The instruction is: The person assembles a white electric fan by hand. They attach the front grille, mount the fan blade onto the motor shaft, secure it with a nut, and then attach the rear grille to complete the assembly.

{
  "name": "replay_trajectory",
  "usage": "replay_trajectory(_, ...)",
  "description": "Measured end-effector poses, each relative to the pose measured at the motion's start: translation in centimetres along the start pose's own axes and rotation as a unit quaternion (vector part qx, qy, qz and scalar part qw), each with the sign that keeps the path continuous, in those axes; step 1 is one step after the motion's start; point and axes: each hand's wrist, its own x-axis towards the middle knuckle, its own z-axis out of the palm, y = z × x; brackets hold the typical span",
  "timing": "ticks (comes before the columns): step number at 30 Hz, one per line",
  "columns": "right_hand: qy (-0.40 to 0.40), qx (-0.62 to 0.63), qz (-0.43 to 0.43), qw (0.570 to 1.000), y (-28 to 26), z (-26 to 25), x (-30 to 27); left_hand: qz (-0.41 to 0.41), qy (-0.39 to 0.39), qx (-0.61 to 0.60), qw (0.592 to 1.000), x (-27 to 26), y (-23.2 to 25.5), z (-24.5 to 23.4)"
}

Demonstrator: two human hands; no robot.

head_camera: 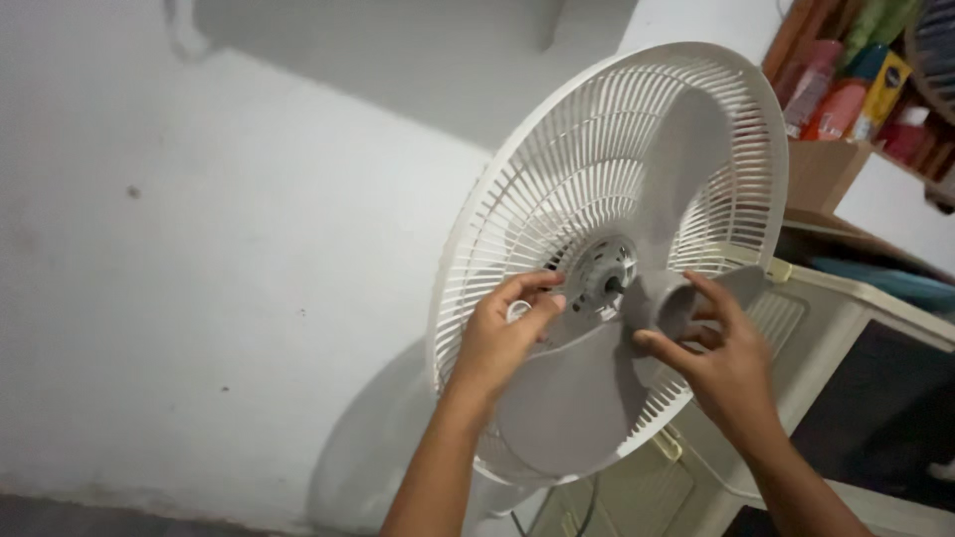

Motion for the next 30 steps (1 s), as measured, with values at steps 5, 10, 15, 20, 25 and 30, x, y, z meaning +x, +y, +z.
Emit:
replay_trajectory(5,0.056,-0.121,-0.094,0.987,0.7,2.6,0.8,0.142,0.081,0.261,0.951,-2.1,3.1,2.3)
replay_trajectory(10,0.047,-0.075,-0.104,0.991,1.3,2.8,1.1,0.133,0.089,0.392,0.906,-2.6,3.3,5.1)
replay_trajectory(15,0.020,-0.039,-0.104,0.994,1.4,2.8,1.1,0.141,0.083,0.494,0.854,-2.4,1.7,6.2)
replay_trajectory(20,0.039,-0.100,-0.144,0.984,0.9,2.2,1.5,0.238,0.070,0.549,0.798,-3.0,2.1,7.9)
replay_trajectory(25,0.036,-0.090,-0.171,0.980,1.6,2.4,1.9,0.303,0.058,0.603,0.735,-2.0,2.4,10.1)
replay_trajectory(30,-0.014,-0.018,-0.152,0.988,3.9,3.5,2.8,0.350,0.050,0.707,0.612,0.8,2.6,10.6)
